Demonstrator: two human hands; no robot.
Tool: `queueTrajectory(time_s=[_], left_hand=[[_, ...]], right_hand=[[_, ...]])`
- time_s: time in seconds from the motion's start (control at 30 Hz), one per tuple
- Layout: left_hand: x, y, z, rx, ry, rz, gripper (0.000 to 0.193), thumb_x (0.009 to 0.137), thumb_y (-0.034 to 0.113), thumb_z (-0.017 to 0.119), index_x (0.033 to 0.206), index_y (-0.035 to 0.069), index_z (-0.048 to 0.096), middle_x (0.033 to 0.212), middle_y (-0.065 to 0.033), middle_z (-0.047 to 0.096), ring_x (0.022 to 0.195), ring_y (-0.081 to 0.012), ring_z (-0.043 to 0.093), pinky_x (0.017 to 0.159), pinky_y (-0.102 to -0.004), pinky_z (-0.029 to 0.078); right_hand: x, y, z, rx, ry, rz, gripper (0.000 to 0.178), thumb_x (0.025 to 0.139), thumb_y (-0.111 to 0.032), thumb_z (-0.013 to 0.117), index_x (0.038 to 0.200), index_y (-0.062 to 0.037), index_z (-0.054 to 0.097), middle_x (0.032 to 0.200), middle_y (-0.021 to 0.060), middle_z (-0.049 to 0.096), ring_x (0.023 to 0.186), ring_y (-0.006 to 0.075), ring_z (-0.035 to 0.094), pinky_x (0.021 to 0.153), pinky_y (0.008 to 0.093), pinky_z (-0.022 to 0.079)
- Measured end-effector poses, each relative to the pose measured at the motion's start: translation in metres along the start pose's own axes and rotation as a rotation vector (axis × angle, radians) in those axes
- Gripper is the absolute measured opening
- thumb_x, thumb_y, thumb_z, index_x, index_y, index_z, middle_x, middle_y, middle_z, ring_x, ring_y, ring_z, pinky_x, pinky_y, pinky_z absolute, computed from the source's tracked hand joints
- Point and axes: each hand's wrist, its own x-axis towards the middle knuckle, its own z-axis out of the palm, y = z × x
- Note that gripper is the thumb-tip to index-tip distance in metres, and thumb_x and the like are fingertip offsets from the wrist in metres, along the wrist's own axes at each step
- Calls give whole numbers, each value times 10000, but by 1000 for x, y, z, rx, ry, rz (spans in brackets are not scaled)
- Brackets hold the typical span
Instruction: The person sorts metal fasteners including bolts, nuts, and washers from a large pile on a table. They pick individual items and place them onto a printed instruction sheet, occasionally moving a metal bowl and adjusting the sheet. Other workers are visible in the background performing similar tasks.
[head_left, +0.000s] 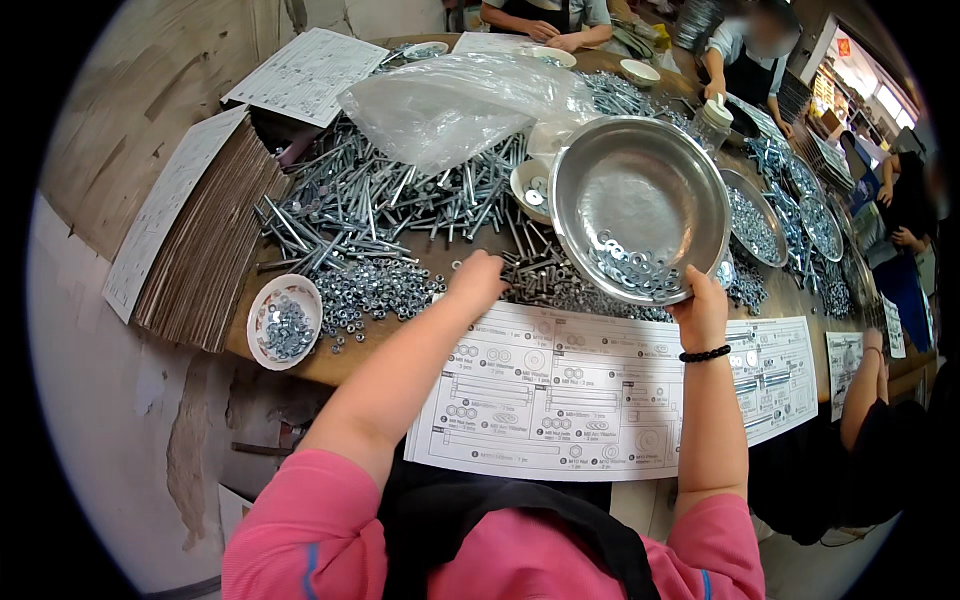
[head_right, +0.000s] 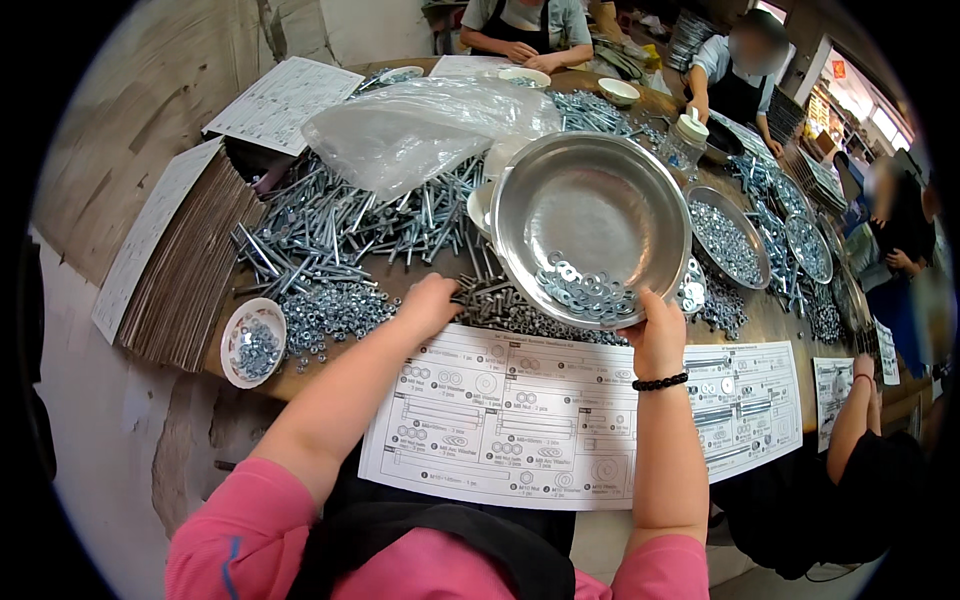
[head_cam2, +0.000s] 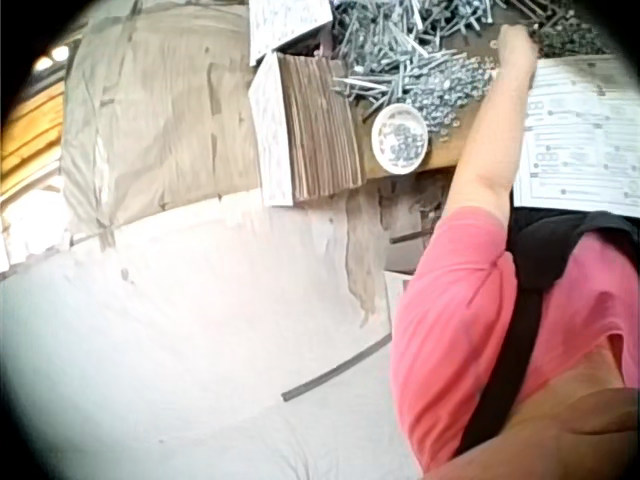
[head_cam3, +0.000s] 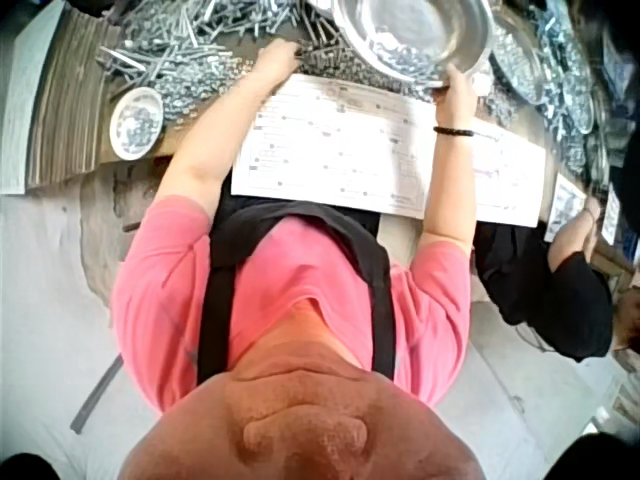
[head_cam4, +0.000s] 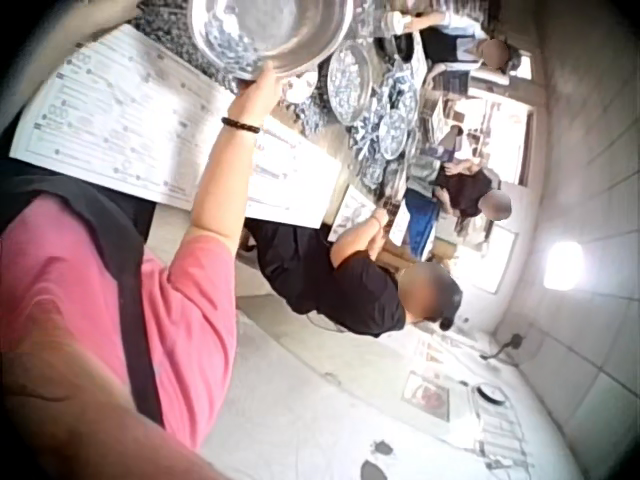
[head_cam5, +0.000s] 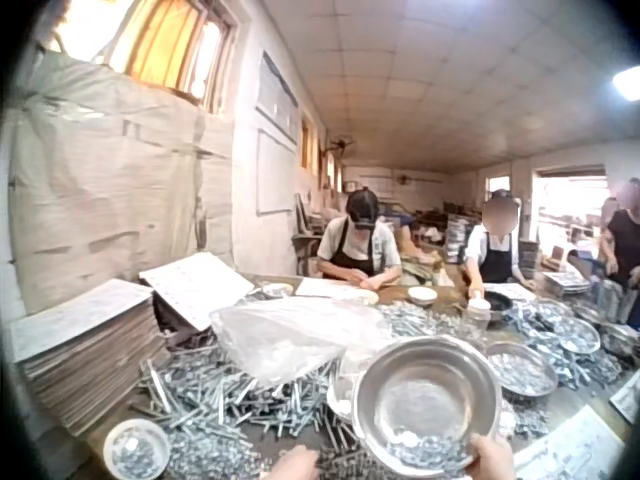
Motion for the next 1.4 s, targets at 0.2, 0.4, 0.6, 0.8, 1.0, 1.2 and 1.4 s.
queueTrajectory(time_s=[0.2, 0.4, 0.6, 0.8, 1.0, 1.2, 1.4], left_hand=[[-13, 15, 10, -325, 55, 117, 371, 760, 111, 613, 1127, 65, 576, 1085, -175, 552, 992, -342, 538, 870, -384, 440], [-29, -63, -16, 278, 144, 334, 340, 766, 88, 494, 1085, 104, 610, 1176, -55, 563, 1104, -227, 511, 971, -392, 356], [-33, -93, -40, -41, 97, 141, 291, 788, 64, 495, 1051, 70, 620, 1062, -98, 609, 1009, -266, 558, 891, -366, 429], [-29, -69, -32, -81, 215, 256, 243, 798, 93, 552, 1029, 66, 626, 978, -103, 611, 937, -288, 566, 830, -367, 451], [-28, -44, -17, -134, -62, 357, 193, 794, 109, 559, 962, 65, 644, 956, -97, 605, 938, -289, 558, 831, -372, 448], [-35, -43, -27, -383, 276, 155, 143, 805, 91, 559, 914, 25, 623, 919, -125, 600, 863, -291, 581, 767, -350, 467], [-39, -38, -26, -324, 466, 209, 402, 756, 97, 631, 1134, 23, 513, 1112, -147, 514, 990, -310, 525, 862, -383, 427]], right_hand=[[6, 25, 46, -25, -50, -10, 189, 873, -153, 484, 1001, -17, 515, 809, 65, 581, 600, 138, 554, 456, 250, 442], [9, 51, 90, -2, -55, 1, 211, 894, -129, 463, 1070, -13, 476, 893, 75, 573, 671, 137, 596, 495, 236, 521], [17, 74, 115, -20, -74, -64, 226, 904, -143, 452, 1088, -14, 473, 935, 78, 575, 706, 142, 597, 525, 247, 524], [18, 89, 129, -66, -37, -125, 218, 913, -143, 443, 1080, -7, 473, 903, 67, 564, 670, 131, 586, 518, 250, 520], [28, 118, 132, -18, -42, -154, 218, 917, -126, 448, 1094, -2, 475, 901, 56, 562, 664, 121, 579, 523, 248, 515], [37, 149, 125, -74, -65, -205, 262, 912, -146, 479, 1114, 20, 496, 965, 65, 586, 819, 129, 553, 700, 262, 468], [25, 141, 137, -162, -27, -261, 274, 906, -154, 498, 1112, 26, 521, 1040, 87, 607, 907, 161, 557, 811, 279, 425]])
